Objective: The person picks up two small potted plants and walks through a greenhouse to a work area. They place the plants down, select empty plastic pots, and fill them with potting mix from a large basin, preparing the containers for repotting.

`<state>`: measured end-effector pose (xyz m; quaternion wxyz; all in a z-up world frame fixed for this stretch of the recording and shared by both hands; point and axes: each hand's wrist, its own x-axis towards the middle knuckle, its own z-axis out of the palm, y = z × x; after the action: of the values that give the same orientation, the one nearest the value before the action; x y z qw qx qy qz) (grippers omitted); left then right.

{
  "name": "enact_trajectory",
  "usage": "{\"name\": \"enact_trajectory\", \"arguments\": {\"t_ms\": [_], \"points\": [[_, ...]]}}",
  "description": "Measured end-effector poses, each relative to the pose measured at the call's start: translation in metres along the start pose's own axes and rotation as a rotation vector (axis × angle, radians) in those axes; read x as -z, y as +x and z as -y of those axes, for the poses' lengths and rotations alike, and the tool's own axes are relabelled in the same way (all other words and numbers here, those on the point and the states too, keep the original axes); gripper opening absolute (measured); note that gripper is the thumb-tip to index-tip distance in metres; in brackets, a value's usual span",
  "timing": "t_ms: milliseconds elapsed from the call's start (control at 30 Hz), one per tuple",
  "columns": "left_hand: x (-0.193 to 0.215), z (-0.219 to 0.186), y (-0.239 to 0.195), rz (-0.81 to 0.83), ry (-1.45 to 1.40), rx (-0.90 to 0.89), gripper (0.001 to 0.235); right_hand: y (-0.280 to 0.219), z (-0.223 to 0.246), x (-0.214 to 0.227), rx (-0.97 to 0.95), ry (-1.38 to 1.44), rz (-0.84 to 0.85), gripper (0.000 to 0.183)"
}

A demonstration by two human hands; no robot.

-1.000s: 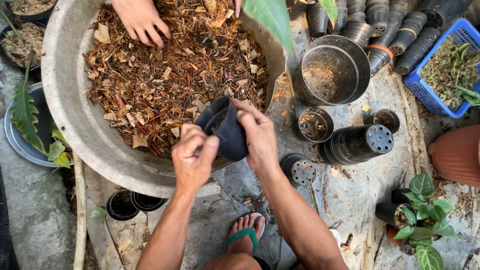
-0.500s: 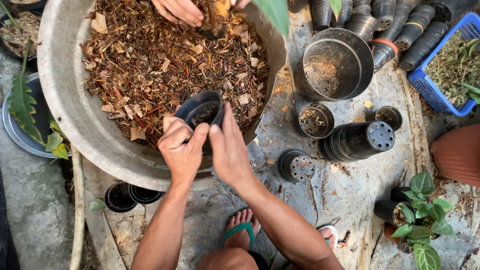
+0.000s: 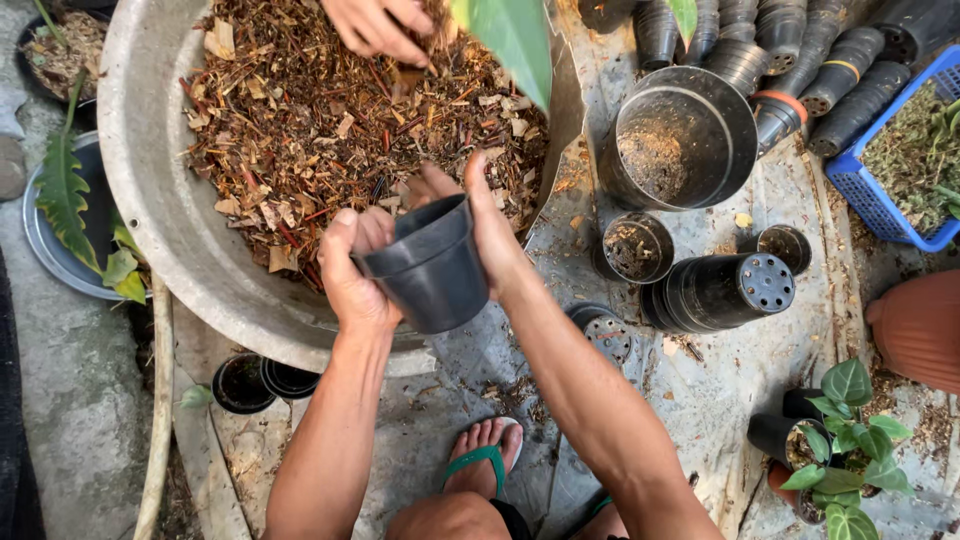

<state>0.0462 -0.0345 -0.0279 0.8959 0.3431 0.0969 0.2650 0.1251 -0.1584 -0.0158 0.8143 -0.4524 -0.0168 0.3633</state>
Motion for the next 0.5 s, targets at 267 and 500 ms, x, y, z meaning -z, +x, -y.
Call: {"name": "enact_trajectory", "arguments": {"t_ms": [267,500], "points": [[0.015,-0.011,0.011,-0.233,0.253,0.246,0.034,-0.048,0.002,-0.017,0.771,-1.162,-0.052,0.084],[0.013,-0.031,0.023,-0.24,-0.009,0.714,0.036,-0.046,0.02,-0.006,0.454,-0.742,0.151,0.055]]}}
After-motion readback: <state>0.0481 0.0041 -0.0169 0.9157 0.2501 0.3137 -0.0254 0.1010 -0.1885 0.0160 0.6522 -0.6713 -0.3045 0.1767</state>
